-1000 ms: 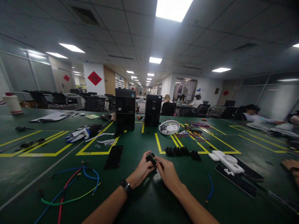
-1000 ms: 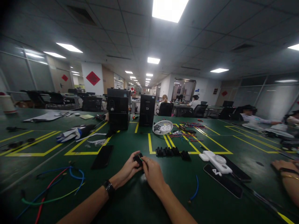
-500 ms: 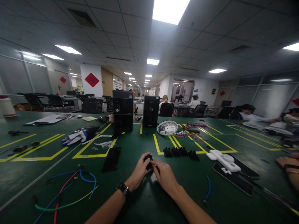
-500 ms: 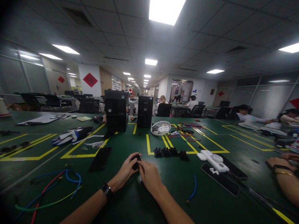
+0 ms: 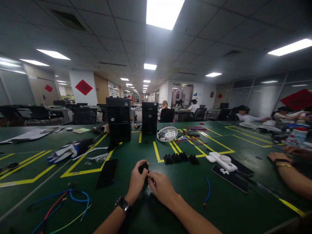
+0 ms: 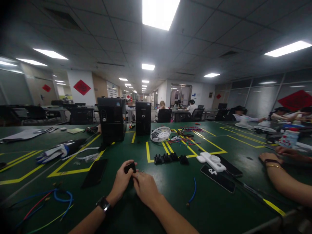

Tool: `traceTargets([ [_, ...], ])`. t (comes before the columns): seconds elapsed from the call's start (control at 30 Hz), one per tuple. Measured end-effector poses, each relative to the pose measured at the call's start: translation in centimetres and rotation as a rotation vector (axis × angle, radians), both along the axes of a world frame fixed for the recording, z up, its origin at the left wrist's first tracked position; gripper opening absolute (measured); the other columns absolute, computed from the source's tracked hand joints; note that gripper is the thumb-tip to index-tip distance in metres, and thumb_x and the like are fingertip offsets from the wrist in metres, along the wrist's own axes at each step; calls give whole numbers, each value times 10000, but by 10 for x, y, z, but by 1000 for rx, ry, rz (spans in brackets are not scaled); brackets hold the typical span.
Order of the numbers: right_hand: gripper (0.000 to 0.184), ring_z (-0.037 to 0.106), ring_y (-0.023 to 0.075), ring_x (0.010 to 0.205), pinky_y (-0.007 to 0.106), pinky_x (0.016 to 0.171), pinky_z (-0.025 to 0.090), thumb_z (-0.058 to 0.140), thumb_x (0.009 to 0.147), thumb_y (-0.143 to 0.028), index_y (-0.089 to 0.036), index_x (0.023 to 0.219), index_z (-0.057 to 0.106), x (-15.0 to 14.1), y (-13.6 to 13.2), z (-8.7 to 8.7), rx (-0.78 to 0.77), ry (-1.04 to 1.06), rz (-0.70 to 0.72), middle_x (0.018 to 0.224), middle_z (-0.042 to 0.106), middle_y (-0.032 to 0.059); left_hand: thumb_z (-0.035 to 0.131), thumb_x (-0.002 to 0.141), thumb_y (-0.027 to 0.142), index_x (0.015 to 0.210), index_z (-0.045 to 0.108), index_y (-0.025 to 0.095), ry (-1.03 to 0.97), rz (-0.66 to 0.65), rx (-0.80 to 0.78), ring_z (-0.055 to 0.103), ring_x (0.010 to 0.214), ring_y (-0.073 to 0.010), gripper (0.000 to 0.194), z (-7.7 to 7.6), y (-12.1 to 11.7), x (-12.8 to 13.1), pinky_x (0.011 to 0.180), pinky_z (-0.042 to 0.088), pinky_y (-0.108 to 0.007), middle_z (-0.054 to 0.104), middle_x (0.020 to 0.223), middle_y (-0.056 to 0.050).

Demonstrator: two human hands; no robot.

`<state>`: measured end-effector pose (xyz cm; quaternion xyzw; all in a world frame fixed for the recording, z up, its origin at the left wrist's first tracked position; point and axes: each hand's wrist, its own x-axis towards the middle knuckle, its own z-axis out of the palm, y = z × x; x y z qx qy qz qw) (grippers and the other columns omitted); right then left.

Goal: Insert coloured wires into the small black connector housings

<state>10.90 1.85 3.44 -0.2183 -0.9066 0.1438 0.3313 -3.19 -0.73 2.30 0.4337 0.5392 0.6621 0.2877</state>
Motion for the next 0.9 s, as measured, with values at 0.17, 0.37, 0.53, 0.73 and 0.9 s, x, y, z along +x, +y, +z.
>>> traceTargets([
  [0.17,275,642,152,777,231,718,451,469,893,-174,-208,1136,593,2,2,1,-119,105,1,875,686,26,604,777,378,1385,305,244,-244,-92,37,660,856,-201,691,5,-1,-2,820,492,-373,684,997,-86],
  [0.37,208,621,138,668,213,627,400,452,914,-210,-198,990,646,-1,0,1,-167,98,-49,737,671,4,437,827,570,1227,500,191,-213,108,35,621,726,-182,555,-4,4,-4,685,489,-319,626,810,-32],
  [0.53,257,625,137,680,214,619,378,435,934,-232,-199,856,677,2,6,26,-95,45,-55,748,688,11,438,830,475,1135,584,179,-38,224,48,586,685,-177,450,-6,8,-6,660,464,-311,625,778,-30],
  [0.73,184,643,162,826,220,719,416,450,922,-187,-194,966,629,-1,-8,8,-23,-2,7,899,697,37,458,770,338,1220,483,156,-490,171,143,576,546,-151,487,5,7,4,566,475,-305,610,676,2],
  [0.9,188,642,161,831,221,731,425,431,931,-179,-187,1018,597,-5,-13,0,-22,14,-30,923,687,47,451,757,311,1209,490,150,-590,219,193,572,506,-146,482,2,11,5,521,475,-301,615,669,-13],
])
